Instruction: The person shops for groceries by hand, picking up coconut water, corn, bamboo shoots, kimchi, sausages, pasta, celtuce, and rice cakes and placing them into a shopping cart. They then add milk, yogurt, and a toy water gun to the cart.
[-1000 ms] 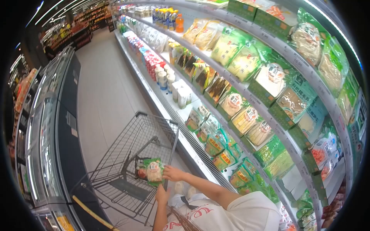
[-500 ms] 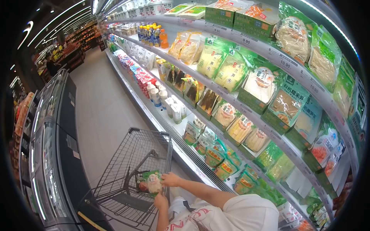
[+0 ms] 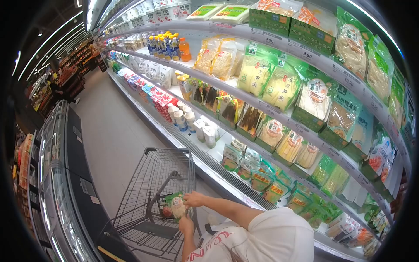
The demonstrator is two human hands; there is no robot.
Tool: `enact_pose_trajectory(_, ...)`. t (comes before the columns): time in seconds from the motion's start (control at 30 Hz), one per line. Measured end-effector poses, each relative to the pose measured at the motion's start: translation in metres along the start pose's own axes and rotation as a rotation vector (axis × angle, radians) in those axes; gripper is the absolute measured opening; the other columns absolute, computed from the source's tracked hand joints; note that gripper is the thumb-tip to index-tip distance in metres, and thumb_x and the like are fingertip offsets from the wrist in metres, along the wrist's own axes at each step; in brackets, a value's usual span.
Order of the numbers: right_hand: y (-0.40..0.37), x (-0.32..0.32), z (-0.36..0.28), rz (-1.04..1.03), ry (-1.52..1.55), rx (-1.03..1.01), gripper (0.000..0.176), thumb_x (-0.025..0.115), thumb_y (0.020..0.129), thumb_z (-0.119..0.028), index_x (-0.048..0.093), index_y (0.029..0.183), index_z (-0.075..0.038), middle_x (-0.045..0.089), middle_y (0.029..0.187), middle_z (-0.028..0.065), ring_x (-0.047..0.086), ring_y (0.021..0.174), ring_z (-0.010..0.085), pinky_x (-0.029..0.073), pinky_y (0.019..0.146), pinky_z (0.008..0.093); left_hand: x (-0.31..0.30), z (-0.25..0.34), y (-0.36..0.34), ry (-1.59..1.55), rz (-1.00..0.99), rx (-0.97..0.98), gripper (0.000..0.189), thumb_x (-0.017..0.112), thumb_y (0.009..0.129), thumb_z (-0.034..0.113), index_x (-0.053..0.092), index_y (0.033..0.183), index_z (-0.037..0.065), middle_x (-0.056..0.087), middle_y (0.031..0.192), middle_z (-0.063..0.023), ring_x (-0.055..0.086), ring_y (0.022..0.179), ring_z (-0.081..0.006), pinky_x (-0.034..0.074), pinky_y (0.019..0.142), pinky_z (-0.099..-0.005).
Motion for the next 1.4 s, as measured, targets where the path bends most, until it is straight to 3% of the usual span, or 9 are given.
enact_pose_trajectory(0.37,0.110,-0.010,0.051,-0.015,0.001,0.060,0.035,0.051,0.089,-0.046,0.061,0.099,-0.014,0.052,0.100,0.0054,0.049,0.107,0.0235,0.047,0.074,0.0445,-0.058,0.000,0.108,0.008,0.095,0.129,0.024,0.058,0.088,0.026,0.066,0.099,0.006,0.067,0.088,-0.0197,0.065,0.082,-0.0397,0.049,0.072,-0.0480)
enact_pose_trajectory(0.8,0.227,-0.028,0.122,-0.067,0.241,0.063,0.028,0.059,0.085,-0.032,0.064,0.094,-0.006,0.058,0.100,0.0128,0.052,0.106,0.0318,0.050,0.080,0.0445,-0.104,0.009,0.231,0.007,0.043,0.143,0.033,0.065,0.082,0.029,0.063,0.109,0.009,0.065,0.096,-0.0166,0.063,0.090,-0.0354,0.049,0.074,-0.0449)
enact_pose_trajectory(1.0,0.264,-0.034,0.148,-0.024,0.228,-0.072,0.025,0.061,0.076,-0.010,0.063,0.100,-0.007,0.059,0.100,0.0130,0.056,0.102,0.0337,0.051,0.079,0.0463,-0.096,0.006,0.294,0.010,-0.217,0.187,0.045,0.068,0.078,0.029,0.061,0.116,0.006,0.064,0.107,-0.0183,0.062,0.099,-0.0365,0.049,0.082,-0.0446)
enact_pose_trajectory(1.1,0.255,-0.078,0.170,-0.301,0.163,0.225,0.026,0.061,0.076,-0.011,0.063,0.101,-0.007,0.061,0.100,0.0121,0.060,0.097,0.0340,0.052,0.077,0.0461,-0.143,0.049,0.315,0.492,-0.594,-0.046,0.050,0.068,0.076,0.028,0.059,0.118,0.003,0.063,0.112,-0.0216,0.061,0.103,-0.0375,0.048,0.086,-0.0451)
enact_pose_trajectory(1.17,0.239,-0.158,0.211,-0.108,0.198,0.515,0.027,0.064,0.076,-0.017,0.064,0.101,-0.008,0.062,0.098,0.0106,0.063,0.094,0.0331,0.053,0.075,0.0448,-0.188,0.130,0.362,0.362,-0.340,0.238,0.053,0.067,0.079,0.027,0.054,0.123,0.000,0.062,0.112,-0.0226,0.059,0.105,-0.0373,0.047,0.086,-0.0462)
enact_pose_trajectory(1.23,0.187,-0.333,0.217,0.358,0.047,0.545,0.032,0.066,0.079,-0.025,0.061,0.103,-0.005,0.062,0.102,0.0127,0.060,0.100,0.0319,0.052,0.077,0.0433,-0.295,0.273,0.343,-0.091,0.140,0.666,0.038,0.061,0.087,0.019,0.057,0.118,-0.002,0.060,0.112,-0.0215,0.059,0.100,-0.0373,0.047,0.083,-0.0450)
enact_pose_trajectory(1.3,0.099,-0.516,0.186,0.981,-0.157,0.545,0.033,0.064,0.084,-0.019,0.056,0.111,-0.003,0.056,0.114,0.0175,0.053,0.107,0.0357,0.046,0.087,0.0439,-0.377,0.402,0.301,-0.541,0.101,0.933,0.032,0.058,0.089,0.012,0.057,0.117,-0.003,0.062,0.106,-0.0197,0.060,0.097,-0.0314,0.047,0.084,-0.0394)
enact_pose_trajectory(1.37,0.016,-0.623,0.149,1.417,-0.560,0.737,0.036,0.064,0.084,-0.016,0.054,0.116,-0.003,0.053,0.117,0.0179,0.052,0.104,0.0365,0.042,0.089,0.0440,-0.438,0.508,0.257,-0.700,0.149,1.246,0.034,0.058,0.092,0.015,0.057,0.123,0.000,0.064,0.110,-0.0125,0.059,0.104,-0.0201,0.045,0.090,-0.0343)
enact_pose_trajectory(1.4,-0.011,-0.656,0.138,1.548,-0.746,0.817,0.036,0.066,0.080,-0.011,0.055,0.112,-0.001,0.053,0.114,0.0182,0.050,0.101,0.0361,0.043,0.087,0.0436,-0.470,0.552,0.230,-0.767,0.207,1.366,0.034,0.058,0.092,0.016,0.057,0.122,-0.001,0.064,0.111,-0.0124,0.059,0.105,-0.0212,0.044,0.092,-0.0358)
Point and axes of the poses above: each hand's wrist, its own y-axis towards the middle knuckle, its own x-axis out of the palm, z = x × y, the point moved 10 cm from there along y, towards the middle knuckle
